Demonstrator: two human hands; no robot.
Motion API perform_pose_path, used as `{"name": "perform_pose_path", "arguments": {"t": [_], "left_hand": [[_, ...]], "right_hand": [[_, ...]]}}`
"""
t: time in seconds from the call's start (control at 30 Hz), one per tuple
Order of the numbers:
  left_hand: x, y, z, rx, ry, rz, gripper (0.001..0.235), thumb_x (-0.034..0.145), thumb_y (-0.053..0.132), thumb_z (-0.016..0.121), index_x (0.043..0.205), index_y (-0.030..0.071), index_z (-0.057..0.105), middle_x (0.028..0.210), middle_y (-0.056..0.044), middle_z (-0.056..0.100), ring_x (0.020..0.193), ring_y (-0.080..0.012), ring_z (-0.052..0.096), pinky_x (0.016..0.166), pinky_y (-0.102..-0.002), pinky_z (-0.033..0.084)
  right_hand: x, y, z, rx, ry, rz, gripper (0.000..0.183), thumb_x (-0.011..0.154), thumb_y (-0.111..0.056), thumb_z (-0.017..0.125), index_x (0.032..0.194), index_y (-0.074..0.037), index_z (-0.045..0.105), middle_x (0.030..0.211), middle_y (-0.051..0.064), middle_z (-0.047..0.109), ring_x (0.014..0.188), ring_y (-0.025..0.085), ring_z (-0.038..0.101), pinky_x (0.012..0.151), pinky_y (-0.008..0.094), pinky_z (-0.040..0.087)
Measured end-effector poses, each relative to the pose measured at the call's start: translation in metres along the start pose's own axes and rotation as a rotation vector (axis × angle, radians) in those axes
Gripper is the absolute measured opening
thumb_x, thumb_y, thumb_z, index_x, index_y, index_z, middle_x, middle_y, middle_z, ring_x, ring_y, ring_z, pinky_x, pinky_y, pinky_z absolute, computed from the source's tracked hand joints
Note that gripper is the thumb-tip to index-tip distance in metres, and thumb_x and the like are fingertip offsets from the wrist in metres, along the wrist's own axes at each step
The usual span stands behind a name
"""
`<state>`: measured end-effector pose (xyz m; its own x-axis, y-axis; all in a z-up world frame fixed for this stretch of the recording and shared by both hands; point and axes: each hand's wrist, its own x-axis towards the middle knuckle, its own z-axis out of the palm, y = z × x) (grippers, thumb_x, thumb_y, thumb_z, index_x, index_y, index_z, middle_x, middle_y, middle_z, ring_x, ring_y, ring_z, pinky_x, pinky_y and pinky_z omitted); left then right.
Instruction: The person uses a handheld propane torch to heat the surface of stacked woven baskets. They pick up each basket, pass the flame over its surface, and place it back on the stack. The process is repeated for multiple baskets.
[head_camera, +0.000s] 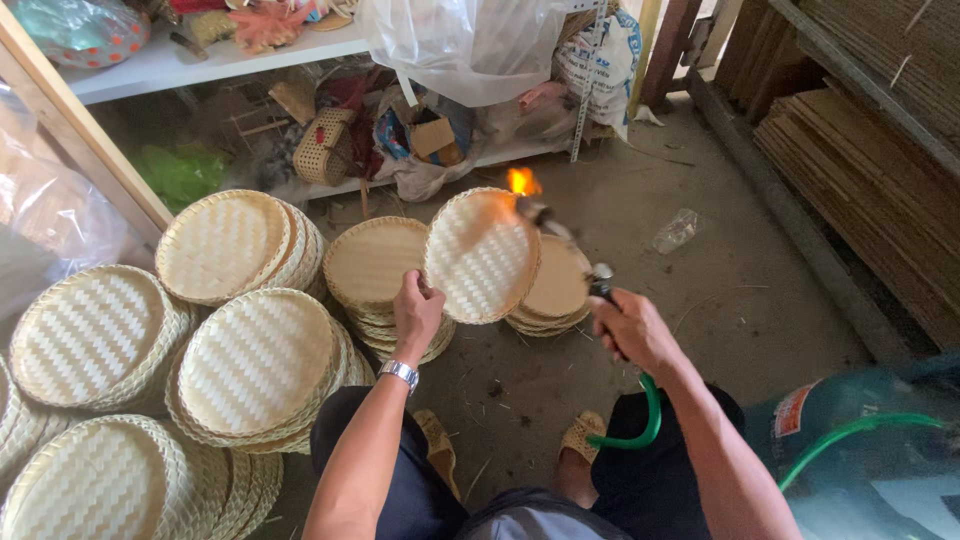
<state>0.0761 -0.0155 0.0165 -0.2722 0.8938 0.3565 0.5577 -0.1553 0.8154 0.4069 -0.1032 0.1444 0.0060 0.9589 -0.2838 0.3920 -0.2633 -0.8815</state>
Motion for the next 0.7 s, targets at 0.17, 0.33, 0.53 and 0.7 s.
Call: {"name": "perform_pose_path", "arguments": {"t": [0.17, 0.33, 0.53, 0.7], "left_hand": [[-0.004, -0.001, 0.008, -0.089, -0.063, -0.098, 0.029, 0.086, 0.008, 0.066, 0.111, -0.005, 0.058, 0.078, -0.011, 0.065, 0.065, -0.0195, 0.061, 0.06, -0.035, 0.05], [-0.009, -0.007, 0.017, -0.084, -0.089, -0.122, 0.031, 0.084, 0.009, 0.067, 0.111, -0.005, 0.059, 0.082, -0.011, 0.065, 0.069, -0.0194, 0.061, 0.065, -0.037, 0.051], [-0.01, -0.024, 0.037, -0.107, -0.03, -0.099, 0.032, 0.083, 0.008, 0.069, 0.111, -0.005, 0.06, 0.093, -0.013, 0.066, 0.079, -0.0214, 0.064, 0.072, -0.037, 0.052], [-0.013, -0.027, 0.024, -0.701, -0.047, -0.386, 0.033, 0.086, 0.003, 0.064, 0.115, -0.006, 0.05, 0.108, -0.015, 0.059, 0.088, -0.0229, 0.065, 0.07, -0.037, 0.061]], "right_hand": [[-0.006, 0.017, 0.009, 0.054, -0.017, 0.0, 0.037, 0.103, -0.034, 0.055, 0.084, -0.001, 0.058, 0.066, 0.002, 0.056, 0.053, 0.01, 0.051, 0.046, 0.03, 0.044], [-0.003, 0.014, 0.021, 0.064, 0.081, 0.108, 0.031, 0.101, -0.033, 0.055, 0.087, -0.006, 0.058, 0.066, 0.003, 0.056, 0.05, 0.013, 0.049, 0.044, 0.033, 0.041], [-0.009, 0.024, 0.036, 0.009, -0.176, -0.084, 0.035, 0.1, -0.036, 0.057, 0.082, -0.006, 0.058, 0.066, 0.0, 0.055, 0.051, 0.009, 0.049, 0.044, 0.03, 0.043], [-0.011, 0.078, 0.019, 0.3, 0.134, -0.036, 0.035, 0.097, -0.034, 0.065, 0.082, -0.004, 0.056, 0.066, 0.003, 0.054, 0.051, 0.012, 0.049, 0.043, 0.032, 0.042]]}}
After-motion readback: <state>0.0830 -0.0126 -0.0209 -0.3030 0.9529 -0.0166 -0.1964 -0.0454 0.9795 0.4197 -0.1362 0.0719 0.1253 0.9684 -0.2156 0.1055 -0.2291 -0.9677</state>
